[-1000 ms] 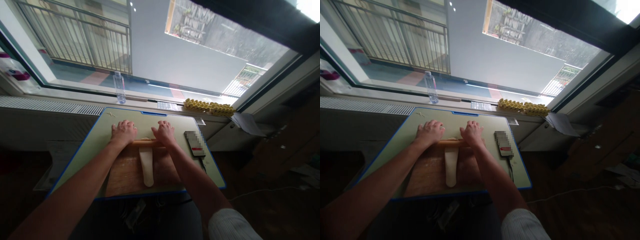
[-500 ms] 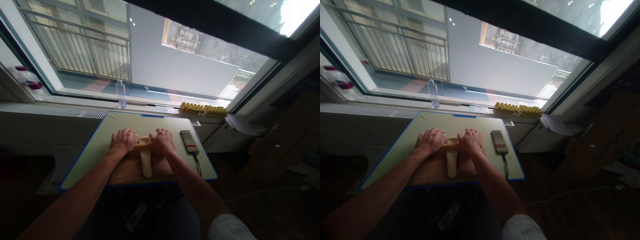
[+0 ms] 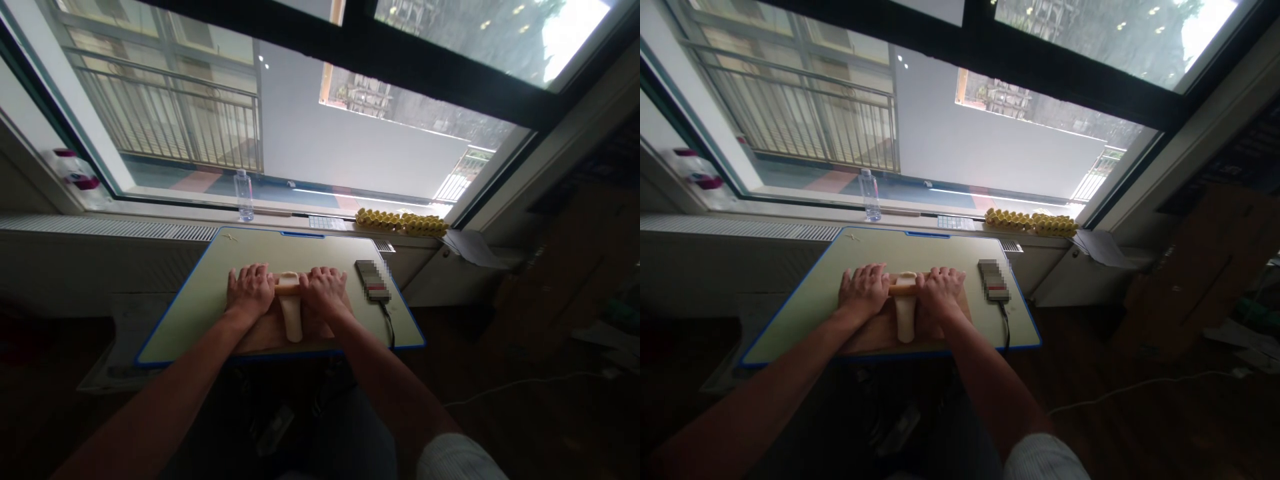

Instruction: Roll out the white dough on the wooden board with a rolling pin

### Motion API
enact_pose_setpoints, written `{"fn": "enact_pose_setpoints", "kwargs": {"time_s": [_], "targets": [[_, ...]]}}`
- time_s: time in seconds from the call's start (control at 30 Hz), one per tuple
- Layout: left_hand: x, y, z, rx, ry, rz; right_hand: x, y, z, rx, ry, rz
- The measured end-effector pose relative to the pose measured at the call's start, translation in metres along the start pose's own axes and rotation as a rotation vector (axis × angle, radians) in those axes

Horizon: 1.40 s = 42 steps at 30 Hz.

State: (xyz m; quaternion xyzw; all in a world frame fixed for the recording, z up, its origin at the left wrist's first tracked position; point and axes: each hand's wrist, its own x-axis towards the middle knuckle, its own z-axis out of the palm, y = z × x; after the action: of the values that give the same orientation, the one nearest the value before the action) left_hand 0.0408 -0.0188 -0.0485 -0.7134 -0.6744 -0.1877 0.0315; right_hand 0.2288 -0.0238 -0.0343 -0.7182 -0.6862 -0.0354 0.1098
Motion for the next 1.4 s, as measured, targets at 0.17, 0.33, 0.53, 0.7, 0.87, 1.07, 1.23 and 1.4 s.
{"fn": "enact_pose_setpoints", "kwargs": {"time_s": [0.17,0.33,0.53,0.7,0.87,1.07,1.23,1.4], "targets": [[0.012,0.002,-0.004,0.019,-0.136,-0.039,0.010,0.003,0.000,-0.025,-0.066,-0.065],[0.027,0.001,-0.006,0.022,-0.237,-0.054,0.026,0.002,0.000,0.017,-0.104,-0.010],[0.040,0.000,-0.006,0.018,-0.302,-0.050,0.043,0.003,0.002,0.064,-0.130,-0.023],[0.054,-0.002,-0.001,0.008,-0.316,-0.055,0.055,0.004,0.003,0.065,-0.180,-0.024],[0.067,-0.007,0.008,-0.005,-0.332,-0.049,0.067,0.002,0.001,0.082,-0.220,-0.021],[0.083,-0.009,0.013,0.013,-0.335,-0.038,0.082,0.002,0.007,0.125,-0.206,0.010],[0.095,-0.014,0.023,0.003,-0.317,-0.023,0.094,0.003,0.013,0.154,-0.201,0.008],[0.103,-0.017,0.029,0.002,-0.313,-0.016,0.102,0.003,0.017,0.166,-0.189,0.013]]}}
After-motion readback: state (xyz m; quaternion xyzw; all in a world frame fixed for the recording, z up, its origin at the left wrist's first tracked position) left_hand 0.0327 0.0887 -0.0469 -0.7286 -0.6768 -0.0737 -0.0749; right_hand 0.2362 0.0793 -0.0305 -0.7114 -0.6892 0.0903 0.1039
